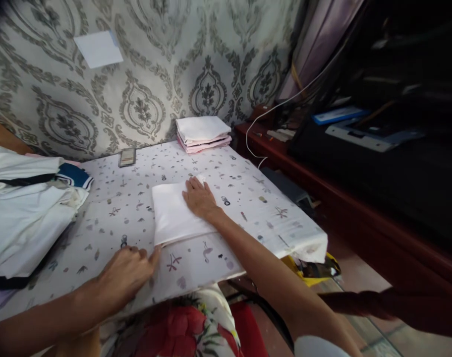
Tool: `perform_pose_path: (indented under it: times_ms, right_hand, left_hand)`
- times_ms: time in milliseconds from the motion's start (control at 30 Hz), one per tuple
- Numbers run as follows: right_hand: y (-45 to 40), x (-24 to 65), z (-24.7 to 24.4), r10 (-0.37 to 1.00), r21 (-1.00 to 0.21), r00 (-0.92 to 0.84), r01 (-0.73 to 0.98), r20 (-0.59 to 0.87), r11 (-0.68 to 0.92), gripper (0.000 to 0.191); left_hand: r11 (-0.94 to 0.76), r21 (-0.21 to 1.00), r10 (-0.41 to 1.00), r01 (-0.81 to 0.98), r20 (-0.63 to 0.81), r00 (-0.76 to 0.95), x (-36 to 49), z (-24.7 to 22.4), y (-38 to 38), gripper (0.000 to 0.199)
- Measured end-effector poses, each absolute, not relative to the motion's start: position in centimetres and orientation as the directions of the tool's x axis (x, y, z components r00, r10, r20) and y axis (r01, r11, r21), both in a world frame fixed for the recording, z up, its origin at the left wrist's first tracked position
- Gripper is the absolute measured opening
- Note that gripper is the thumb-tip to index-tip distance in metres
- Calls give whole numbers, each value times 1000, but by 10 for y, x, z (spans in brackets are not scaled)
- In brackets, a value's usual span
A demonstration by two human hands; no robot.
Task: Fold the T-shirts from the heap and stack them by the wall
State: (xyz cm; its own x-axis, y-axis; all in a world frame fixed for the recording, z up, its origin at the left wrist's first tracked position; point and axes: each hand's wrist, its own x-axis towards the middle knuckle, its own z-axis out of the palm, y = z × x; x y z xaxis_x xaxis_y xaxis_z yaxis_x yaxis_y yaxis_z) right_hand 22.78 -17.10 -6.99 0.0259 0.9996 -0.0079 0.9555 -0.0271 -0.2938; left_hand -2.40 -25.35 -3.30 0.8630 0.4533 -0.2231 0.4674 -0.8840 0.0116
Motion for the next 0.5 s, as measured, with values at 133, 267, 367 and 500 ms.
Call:
perform_pose_path:
  times_ms: [133, 267, 367, 500]
  right_hand:
    - [-173, 228, -68, 1000, -298, 16, 954, -3, -16, 59]
    - [-175, 230, -65, 1000, -309, 2, 951, -3, -3, 58]
    - [-175, 231, -65, 1000, -314, -3, 949, 0, 3, 58]
    - [-174, 231, -65, 1000, -338, 6, 941, 1, -6, 58]
  left_hand:
    - [-892, 77, 444, 446, -43, 895, 7, -3, -236, 32]
    - [-815, 272, 570, 512, 216, 793, 54, -20, -188, 51]
    - [-716, 276, 683, 641, 89, 725, 65, -55, -151, 66]
    - [-620, 198, 769, 760, -42, 638, 40, -80, -118, 79]
